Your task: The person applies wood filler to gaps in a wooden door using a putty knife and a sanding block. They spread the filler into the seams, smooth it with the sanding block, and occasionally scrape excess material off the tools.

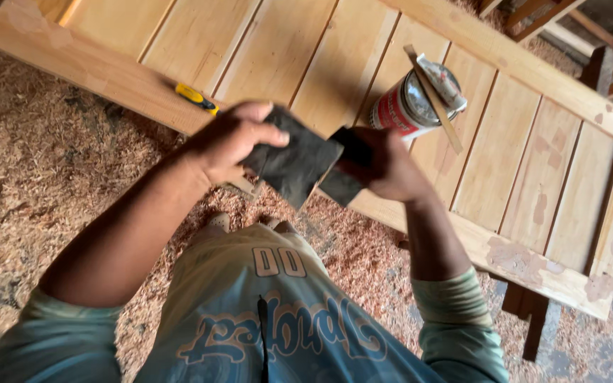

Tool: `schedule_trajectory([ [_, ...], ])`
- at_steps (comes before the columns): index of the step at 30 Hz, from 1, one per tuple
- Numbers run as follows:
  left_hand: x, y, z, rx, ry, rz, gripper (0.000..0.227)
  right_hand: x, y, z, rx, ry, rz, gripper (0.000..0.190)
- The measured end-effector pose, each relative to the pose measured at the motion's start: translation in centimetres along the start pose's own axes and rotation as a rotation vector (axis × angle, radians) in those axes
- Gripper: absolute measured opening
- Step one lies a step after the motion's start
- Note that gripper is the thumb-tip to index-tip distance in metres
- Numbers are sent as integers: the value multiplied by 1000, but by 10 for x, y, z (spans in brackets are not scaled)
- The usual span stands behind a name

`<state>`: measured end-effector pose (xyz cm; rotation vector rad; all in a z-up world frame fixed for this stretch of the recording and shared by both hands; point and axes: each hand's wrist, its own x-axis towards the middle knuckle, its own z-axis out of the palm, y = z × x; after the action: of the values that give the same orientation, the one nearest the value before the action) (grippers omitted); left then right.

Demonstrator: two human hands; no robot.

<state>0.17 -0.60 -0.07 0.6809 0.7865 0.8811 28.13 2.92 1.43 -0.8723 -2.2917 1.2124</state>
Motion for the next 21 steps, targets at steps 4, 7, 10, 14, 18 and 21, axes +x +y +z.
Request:
schedule_trajectory([
  [4,1,15,-2,25,-1,133,22,-1,20,15,205,150,119,29],
  [7,-8,24,-3,103,-44,142,24,-15,17,-19,350,350,81,23],
  [10,-13,25,1,150,-107,18,26,-25,6,-39,456,290,45,25],
  [14,-1,20,2,304,-115,70,25,-10,-14,-39,189,183,-9,29],
  [18,7,3,-7,318,-9,182,16,-1,-28,-18,111,268,-6,22],
  [21,14,-8,-11,112,72,214,19,-2,-31,-1,116,274,38,23],
])
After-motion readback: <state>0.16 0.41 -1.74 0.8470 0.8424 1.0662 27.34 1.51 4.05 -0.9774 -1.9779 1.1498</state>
